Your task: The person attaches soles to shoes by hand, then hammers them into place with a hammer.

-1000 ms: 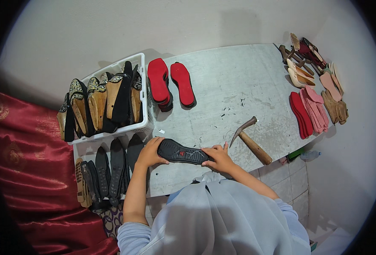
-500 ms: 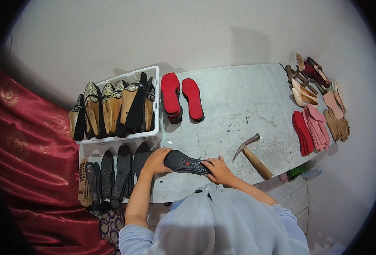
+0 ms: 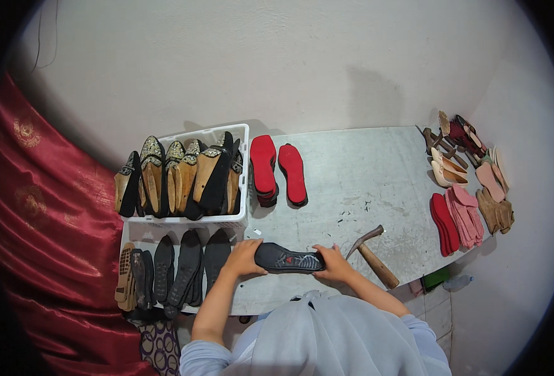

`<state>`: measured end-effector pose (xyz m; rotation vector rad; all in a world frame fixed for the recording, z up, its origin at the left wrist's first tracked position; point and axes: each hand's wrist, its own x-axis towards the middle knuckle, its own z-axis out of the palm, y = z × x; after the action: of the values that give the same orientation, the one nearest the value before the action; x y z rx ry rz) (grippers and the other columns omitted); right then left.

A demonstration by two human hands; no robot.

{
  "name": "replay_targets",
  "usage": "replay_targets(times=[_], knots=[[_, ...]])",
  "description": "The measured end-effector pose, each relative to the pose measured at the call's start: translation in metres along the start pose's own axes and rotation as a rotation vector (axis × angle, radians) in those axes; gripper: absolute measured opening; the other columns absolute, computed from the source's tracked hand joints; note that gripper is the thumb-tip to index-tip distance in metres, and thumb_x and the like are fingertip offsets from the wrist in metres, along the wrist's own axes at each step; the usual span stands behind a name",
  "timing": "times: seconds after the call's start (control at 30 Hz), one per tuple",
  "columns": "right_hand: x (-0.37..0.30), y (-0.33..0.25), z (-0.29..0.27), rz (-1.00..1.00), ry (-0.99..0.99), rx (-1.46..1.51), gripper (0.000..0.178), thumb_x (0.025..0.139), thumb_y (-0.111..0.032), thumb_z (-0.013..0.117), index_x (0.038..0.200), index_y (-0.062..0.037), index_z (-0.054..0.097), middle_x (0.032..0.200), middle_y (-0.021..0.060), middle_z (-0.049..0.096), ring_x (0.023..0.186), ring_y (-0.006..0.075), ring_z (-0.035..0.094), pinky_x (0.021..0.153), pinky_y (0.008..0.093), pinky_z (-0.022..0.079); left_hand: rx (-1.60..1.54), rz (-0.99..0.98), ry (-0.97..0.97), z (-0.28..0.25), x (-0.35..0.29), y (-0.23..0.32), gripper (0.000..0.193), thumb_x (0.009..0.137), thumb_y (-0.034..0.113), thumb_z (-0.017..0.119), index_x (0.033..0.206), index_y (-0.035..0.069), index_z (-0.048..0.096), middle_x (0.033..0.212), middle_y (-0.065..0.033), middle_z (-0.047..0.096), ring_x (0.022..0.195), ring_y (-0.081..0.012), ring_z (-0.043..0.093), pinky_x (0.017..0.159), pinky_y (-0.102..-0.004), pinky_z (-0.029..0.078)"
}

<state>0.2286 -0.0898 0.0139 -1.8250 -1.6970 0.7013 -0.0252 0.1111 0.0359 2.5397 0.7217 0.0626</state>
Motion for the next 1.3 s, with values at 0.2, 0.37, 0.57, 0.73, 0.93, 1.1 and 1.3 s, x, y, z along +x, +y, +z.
replay_targets(times=[0.2, 0.37, 0.57, 0.73, 0.93, 1.1, 1.3], knots=[[-0.03, 0.004, -0.052, 0.173, -0.026, -0.203, 0.085, 0.063, -0.027, 0.077, 0.137, -0.017, 0.037, 0.141, 0.0152, 0.038, 0.131, 0.0303, 0.036, 0.103, 0.0663, 0.019, -0.021, 0.067, 0.151, 0.036, 0.005, 0.043, 0.097, 0.047, 0.043, 0.084, 0.13, 0.009, 0.048, 0.118, -0.015, 0.052, 0.114, -0.0339, 0.044, 0.099, -0.0436, 0.031], [-0.081, 0.032, -0.051, 0.351, 0.257, -0.181, 0.073, 0.069, -0.029, 0.073, 0.134, -0.0155, 0.042, 0.139, 0.0199, 0.037, 0.127, 0.0381, 0.036, 0.102, 0.0611, 0.025, -0.094, -0.094, 0.142, 0.048, -0.004, 0.05, 0.107, 0.05, 0.048, 0.083, 0.14, 0.015, 0.036, 0.131, -0.022, 0.037, 0.126, -0.0382, 0.032, 0.107, -0.0561, 0.017], [-0.1, 0.044, -0.022, 0.509, 0.516, -0.403, 0.049, 0.072, -0.023, 0.067, 0.116, -0.0054, 0.052, 0.113, 0.0189, 0.054, 0.103, 0.0343, 0.052, 0.087, 0.0458, 0.038, 0.055, 0.136, 0.108, 0.057, 0.025, 0.081, 0.099, 0.063, 0.057, 0.073, 0.141, 0.012, 0.033, 0.14, -0.0238, 0.028, 0.132, -0.0415, 0.024, 0.106, -0.062, 0.015], [-0.089, 0.044, -0.022, 0.544, 0.583, -0.542, 0.034, 0.079, -0.024, 0.065, 0.107, -0.0078, 0.055, 0.093, 0.009, 0.057, 0.087, 0.0284, 0.055, 0.07, 0.0428, 0.041, 0.139, 0.249, 0.065, 0.074, 0.053, 0.116, 0.082, 0.069, 0.051, 0.07, 0.134, 0.009, 0.042, 0.134, -0.0193, 0.038, 0.129, -0.0368, 0.031, 0.103, -0.0629, 0.021], [-0.099, 0.037, -0.033, 0.597, 0.605, -0.331, 0.032, 0.083, -0.024, 0.062, 0.107, -0.0037, 0.056, 0.098, 0.0147, 0.058, 0.091, 0.0331, 0.056, 0.075, 0.0442, 0.045, 0.161, 0.239, -0.073, 0.076, 0.055, 0.107, 0.07, 0.067, 0.043, 0.073, 0.122, 0.007, 0.051, 0.111, -0.0126, 0.056, 0.109, -0.0292, 0.05, 0.098, -0.0574, 0.03], [-0.105, 0.035, -0.07, 0.625, 0.781, -0.031, 0.031, 0.089, -0.027, 0.055, 0.107, -0.0013, 0.059, 0.093, 0.0172, 0.06, 0.088, 0.0326, 0.06, 0.075, 0.0404, 0.047, 0.139, 0.276, -0.029, 0.079, 0.062, 0.108, 0.065, 0.066, 0.039, 0.073, 0.118, 0.004, 0.052, 0.108, -0.0145, 0.058, 0.104, -0.0311, 0.053, 0.094, -0.0517, 0.033], [-0.116, 0.042, -0.088, 0.735, 0.816, 0.867, 0.019, 0.085, -0.023, 0.063, 0.084, -0.0044, 0.059, 0.067, 0.0009, 0.054, 0.054, 0.0106, 0.052, 0.051, 0.0255, 0.042, 0.158, 0.247, -0.063, 0.085, 0.067, 0.124, 0.067, 0.067, 0.036, 0.073, 0.12, 0.002, 0.05, 0.109, -0.0173, 0.056, 0.104, -0.0336, 0.052, 0.097, -0.055, 0.032]])
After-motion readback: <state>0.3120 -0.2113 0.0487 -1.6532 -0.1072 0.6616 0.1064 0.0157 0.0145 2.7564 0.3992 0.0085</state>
